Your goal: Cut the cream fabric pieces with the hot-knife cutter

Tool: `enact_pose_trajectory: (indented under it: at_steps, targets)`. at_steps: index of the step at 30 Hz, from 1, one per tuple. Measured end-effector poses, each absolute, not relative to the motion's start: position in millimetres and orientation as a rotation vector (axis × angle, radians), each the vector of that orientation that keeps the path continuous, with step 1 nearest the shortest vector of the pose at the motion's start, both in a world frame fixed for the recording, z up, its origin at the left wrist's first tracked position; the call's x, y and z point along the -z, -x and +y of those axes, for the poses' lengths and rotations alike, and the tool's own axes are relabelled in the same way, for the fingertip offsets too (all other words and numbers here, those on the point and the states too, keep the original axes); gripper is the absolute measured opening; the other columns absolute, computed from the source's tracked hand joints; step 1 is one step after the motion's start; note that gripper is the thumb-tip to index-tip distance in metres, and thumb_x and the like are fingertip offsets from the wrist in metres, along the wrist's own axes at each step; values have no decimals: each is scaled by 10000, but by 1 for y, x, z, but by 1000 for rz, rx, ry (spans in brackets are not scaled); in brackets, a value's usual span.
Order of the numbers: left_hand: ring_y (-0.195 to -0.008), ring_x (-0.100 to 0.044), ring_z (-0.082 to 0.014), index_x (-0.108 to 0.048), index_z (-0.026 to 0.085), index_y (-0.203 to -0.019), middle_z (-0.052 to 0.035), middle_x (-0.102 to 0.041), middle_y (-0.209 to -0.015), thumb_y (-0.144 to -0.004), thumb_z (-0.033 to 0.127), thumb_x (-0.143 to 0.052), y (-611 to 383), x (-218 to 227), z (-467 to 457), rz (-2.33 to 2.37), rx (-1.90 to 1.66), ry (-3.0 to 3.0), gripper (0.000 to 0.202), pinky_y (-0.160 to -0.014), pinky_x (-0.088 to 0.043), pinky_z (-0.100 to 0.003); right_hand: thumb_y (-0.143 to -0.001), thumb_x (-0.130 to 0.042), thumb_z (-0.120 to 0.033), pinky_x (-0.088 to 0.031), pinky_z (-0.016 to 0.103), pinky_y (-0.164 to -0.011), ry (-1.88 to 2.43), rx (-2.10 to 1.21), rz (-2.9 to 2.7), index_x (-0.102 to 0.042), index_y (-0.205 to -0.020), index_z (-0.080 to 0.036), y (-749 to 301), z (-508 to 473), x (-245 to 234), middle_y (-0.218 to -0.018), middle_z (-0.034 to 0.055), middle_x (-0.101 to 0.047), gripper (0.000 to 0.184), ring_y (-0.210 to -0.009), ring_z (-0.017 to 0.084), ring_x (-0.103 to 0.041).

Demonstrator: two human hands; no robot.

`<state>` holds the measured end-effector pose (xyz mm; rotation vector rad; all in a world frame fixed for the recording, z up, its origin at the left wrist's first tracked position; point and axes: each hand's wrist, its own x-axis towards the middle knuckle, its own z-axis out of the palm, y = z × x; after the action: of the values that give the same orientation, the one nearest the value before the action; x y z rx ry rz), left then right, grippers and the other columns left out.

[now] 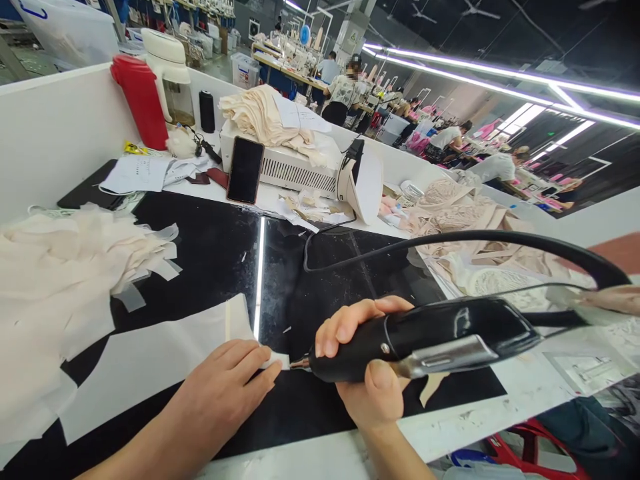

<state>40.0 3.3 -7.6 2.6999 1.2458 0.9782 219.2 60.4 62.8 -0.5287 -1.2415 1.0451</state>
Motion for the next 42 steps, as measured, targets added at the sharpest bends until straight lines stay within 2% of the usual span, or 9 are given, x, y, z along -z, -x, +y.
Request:
enact_pose_trajectory:
  at_steps: [10, 18, 25, 30, 36, 42]
  targets:
    - [-888, -683, -225, -660, 141, -1153, -65, -685, -970, -1085, 109, -397, -37, 8, 6, 1226, -910, -2708, 274, -791, -601, -375, -926, -733, -384, -551, 254, -503, 497, -1054, -1247, -545, -1202, -322, -218, 61, -60, -813, -58, -589, 339, -559, 106, -584]
    - [-870, -674, -205, -663, 175, -1080, -45, -667, -957, -1002, -7, -400, -29, -2, 6, 1190, -779, -2654, 329, -810, -600, -351, -896, -755, -431, -541, 260, -489, 524, -1001, -1246, -552, -1200, -324, -224, 64, -59, -807, -53, -582, 382, -552, 115, -576]
    - [-921, -684, -180, -677, 178, -1102, -42, -683, -992, -1069, 85, -403, -20, -2, 4, 1155, -848, -2626, 291, -853, -589, -297, -891, -764, -419, -553, 275, -503, 510, -1024, -1234, -558, -1204, -324, -226, 62, -58, -812, -50, -597, 387, -570, 125, -595]
    - [-953, -698, -189, -691, 154, -1114, -58, -713, -1016, -1088, 95, -383, -18, 1, 3, 1133, -903, -2695, 315, -877, -603, -318, -885, -774, -407, -557, 269, -517, 500, -1041, -1216, -568, -1203, -322, -226, 62, -59, -819, -51, -610, 388, -584, 122, -603]
    - [-1121, -681, -205, -682, 148, -1228, -75, -730, -1241, -1062, 62, -419, -17, 15, -3, 1171, -865, -2752, 323, -962, -624, -352, -889, -766, -421, -547, 269, -501, 530, -1025, -1235, -578, -1201, -326, -227, 62, -61, -794, -54, -605, 377, -566, 125, -597]
    - [-1089, -684, -220, -685, 125, -1217, -81, -755, -1152, -1060, 64, -404, -19, 20, -4, 1171, -904, -2759, 328, -956, -626, -373, -890, -749, -443, -543, 271, -483, 571, -996, -1250, -570, -1185, -321, -222, 63, -65, -776, -55, -590, 366, -550, 128, -587]
